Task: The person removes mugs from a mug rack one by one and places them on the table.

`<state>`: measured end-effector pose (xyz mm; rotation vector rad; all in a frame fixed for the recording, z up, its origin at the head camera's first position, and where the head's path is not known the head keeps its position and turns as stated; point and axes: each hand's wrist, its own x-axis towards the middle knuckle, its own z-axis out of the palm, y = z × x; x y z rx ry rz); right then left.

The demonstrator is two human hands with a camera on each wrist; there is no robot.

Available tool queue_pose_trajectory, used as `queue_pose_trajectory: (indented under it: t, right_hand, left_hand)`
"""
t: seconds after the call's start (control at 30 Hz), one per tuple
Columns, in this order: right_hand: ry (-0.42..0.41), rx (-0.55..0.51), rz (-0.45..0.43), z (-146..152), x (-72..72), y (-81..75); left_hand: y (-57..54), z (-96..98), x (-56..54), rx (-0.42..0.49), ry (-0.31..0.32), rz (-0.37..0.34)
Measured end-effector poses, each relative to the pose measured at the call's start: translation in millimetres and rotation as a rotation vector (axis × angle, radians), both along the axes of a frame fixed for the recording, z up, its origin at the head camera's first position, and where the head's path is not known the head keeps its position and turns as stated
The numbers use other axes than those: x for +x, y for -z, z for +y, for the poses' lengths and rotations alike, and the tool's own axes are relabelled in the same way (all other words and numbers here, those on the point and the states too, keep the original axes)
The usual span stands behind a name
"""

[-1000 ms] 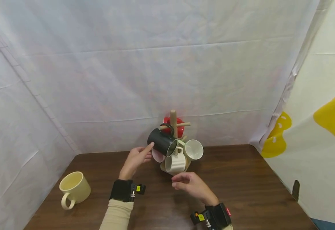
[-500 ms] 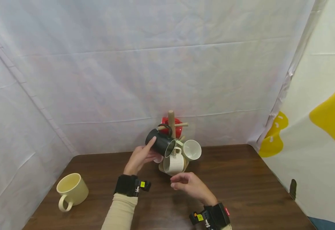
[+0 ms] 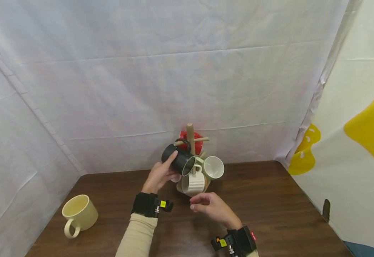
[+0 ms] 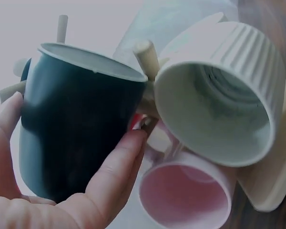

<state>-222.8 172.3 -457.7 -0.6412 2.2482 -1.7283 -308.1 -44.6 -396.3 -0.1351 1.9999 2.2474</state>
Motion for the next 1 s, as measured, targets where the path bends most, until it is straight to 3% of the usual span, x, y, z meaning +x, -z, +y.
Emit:
queue_pose_trajectory:
  t: [0.33, 0.6, 1.0]
  right_hand:
    - [-0.005, -0.005, -0.001, -1.0, -0.6, 0.0]
    - [-0.010, 0.005, -0.007, -1.4, -1.4, 0.4]
    - [-0.017, 0.000, -0.002, -1.3, -2.3, 0.7]
  left_hand:
    - [-0.9, 6.8, -1.1, 0.058, -0.001, -0.025]
    - [0.0, 8.5, -3.6, 0.058, -0.043, -0.043]
    - [-2.9, 7.2, -3.5, 0.047, -0.079, -0.014]
